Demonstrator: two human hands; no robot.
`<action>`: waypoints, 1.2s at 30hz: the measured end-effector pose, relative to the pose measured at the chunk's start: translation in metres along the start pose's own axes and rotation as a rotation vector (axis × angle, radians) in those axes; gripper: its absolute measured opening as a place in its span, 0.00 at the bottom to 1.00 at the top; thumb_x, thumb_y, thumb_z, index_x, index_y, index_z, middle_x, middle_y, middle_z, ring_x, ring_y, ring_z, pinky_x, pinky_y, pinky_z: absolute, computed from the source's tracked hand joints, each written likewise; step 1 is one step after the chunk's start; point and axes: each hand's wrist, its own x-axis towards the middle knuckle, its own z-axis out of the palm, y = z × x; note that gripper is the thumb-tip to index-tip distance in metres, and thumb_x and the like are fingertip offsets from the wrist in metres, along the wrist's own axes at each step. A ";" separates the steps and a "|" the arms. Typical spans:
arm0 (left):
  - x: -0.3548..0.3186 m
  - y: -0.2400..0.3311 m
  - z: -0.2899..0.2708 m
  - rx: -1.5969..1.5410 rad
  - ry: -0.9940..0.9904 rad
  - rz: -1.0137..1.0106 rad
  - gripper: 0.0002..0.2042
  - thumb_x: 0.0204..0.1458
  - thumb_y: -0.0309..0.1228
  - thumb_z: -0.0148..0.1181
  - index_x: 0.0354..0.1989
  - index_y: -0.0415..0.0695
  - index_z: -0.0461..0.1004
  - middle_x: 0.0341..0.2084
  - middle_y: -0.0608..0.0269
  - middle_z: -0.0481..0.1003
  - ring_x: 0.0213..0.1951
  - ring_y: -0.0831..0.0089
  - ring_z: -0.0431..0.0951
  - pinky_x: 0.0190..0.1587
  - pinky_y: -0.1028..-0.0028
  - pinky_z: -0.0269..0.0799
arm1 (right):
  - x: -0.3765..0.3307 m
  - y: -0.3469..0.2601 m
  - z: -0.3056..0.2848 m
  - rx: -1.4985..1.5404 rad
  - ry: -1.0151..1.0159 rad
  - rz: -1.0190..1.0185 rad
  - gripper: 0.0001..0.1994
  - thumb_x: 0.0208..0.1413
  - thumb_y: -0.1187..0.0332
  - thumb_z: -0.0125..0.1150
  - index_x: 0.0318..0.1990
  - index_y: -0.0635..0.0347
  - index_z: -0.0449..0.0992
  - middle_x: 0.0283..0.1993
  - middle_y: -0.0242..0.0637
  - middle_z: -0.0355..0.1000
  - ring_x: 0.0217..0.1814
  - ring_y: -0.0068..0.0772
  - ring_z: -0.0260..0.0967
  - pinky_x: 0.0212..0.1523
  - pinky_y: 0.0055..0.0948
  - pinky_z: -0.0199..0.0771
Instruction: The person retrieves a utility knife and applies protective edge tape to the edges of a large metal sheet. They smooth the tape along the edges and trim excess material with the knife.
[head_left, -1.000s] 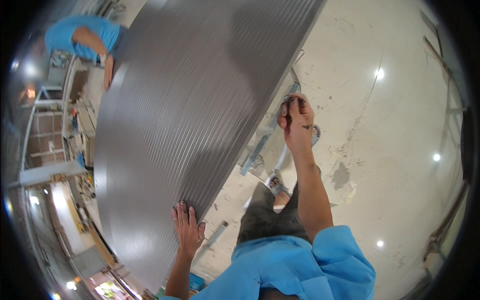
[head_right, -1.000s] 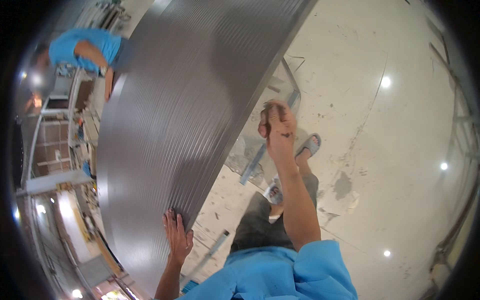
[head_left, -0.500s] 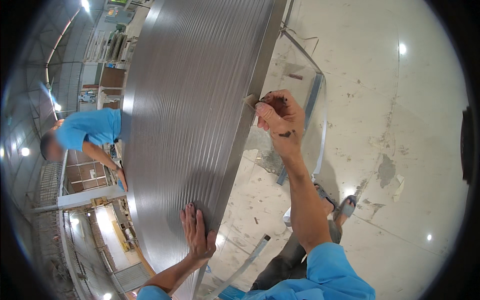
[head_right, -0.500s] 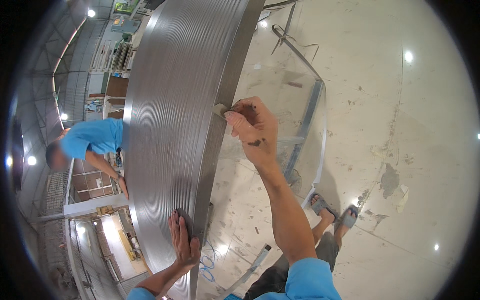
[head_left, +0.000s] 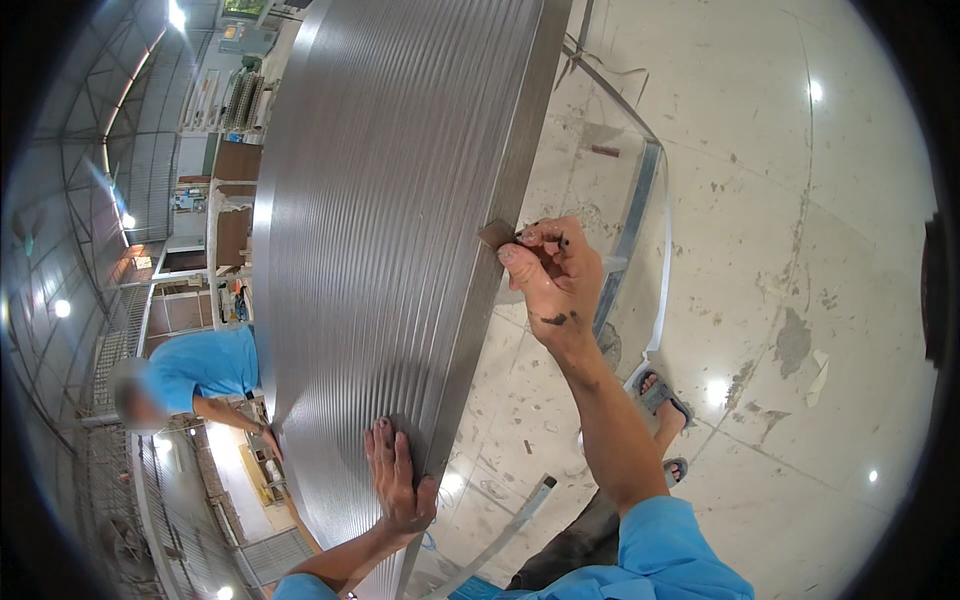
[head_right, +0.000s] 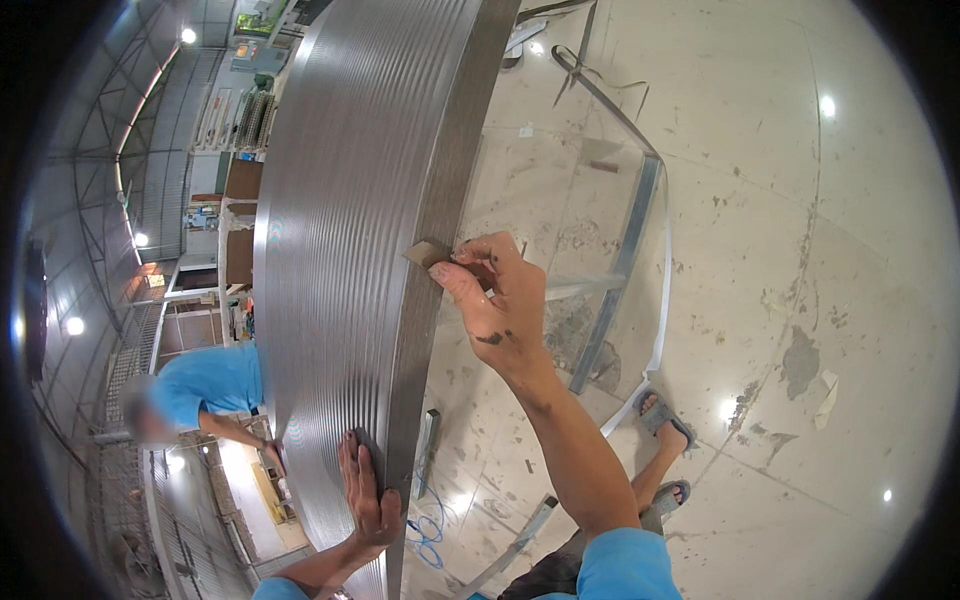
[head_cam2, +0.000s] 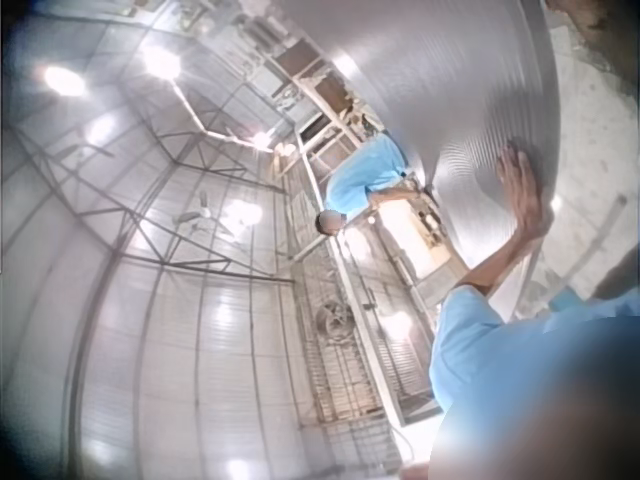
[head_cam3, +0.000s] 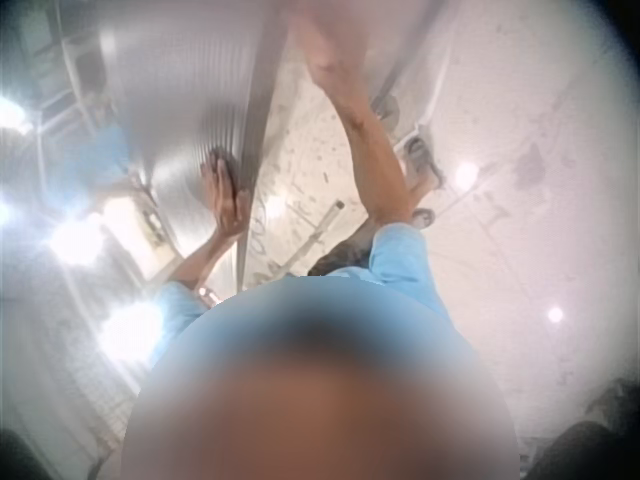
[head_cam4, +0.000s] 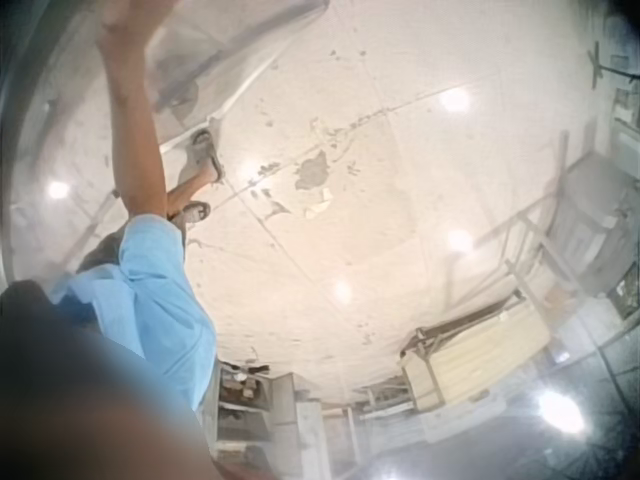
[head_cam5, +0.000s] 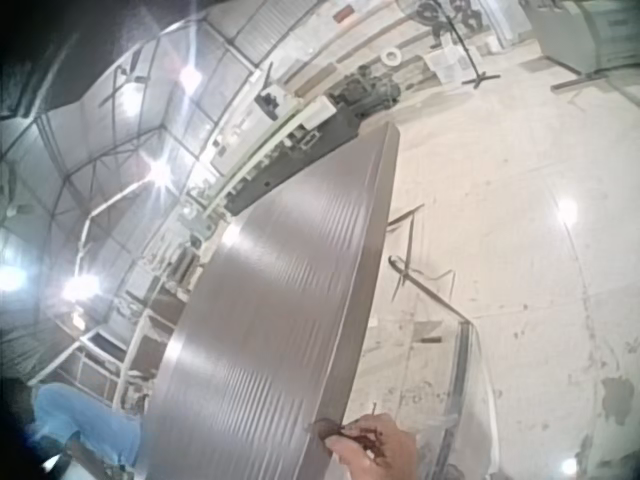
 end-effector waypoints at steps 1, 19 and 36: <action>0.000 0.000 0.001 -0.004 0.001 0.000 0.33 0.64 0.43 0.39 0.73 0.34 0.48 0.69 0.25 0.50 0.71 0.31 0.48 0.68 0.33 0.39 | -0.001 0.000 0.001 0.020 0.004 -0.006 0.13 0.58 0.68 0.69 0.38 0.66 0.70 0.28 0.36 0.73 0.29 0.21 0.69 0.29 0.23 0.70; 0.001 0.000 0.001 -0.004 0.010 -0.012 0.33 0.64 0.43 0.38 0.73 0.34 0.50 0.68 0.26 0.51 0.70 0.31 0.49 0.67 0.31 0.39 | -0.018 0.000 0.009 0.045 -0.007 -0.117 0.12 0.57 0.69 0.68 0.38 0.66 0.71 0.28 0.37 0.74 0.28 0.20 0.70 0.30 0.22 0.70; -0.002 -0.002 0.002 -0.006 0.004 -0.025 0.32 0.63 0.42 0.37 0.73 0.35 0.49 0.67 0.23 0.51 0.70 0.29 0.49 0.68 0.32 0.39 | -0.010 0.011 0.006 -0.049 0.089 -0.083 0.11 0.57 0.71 0.68 0.38 0.66 0.71 0.30 0.41 0.77 0.32 0.24 0.76 0.34 0.23 0.75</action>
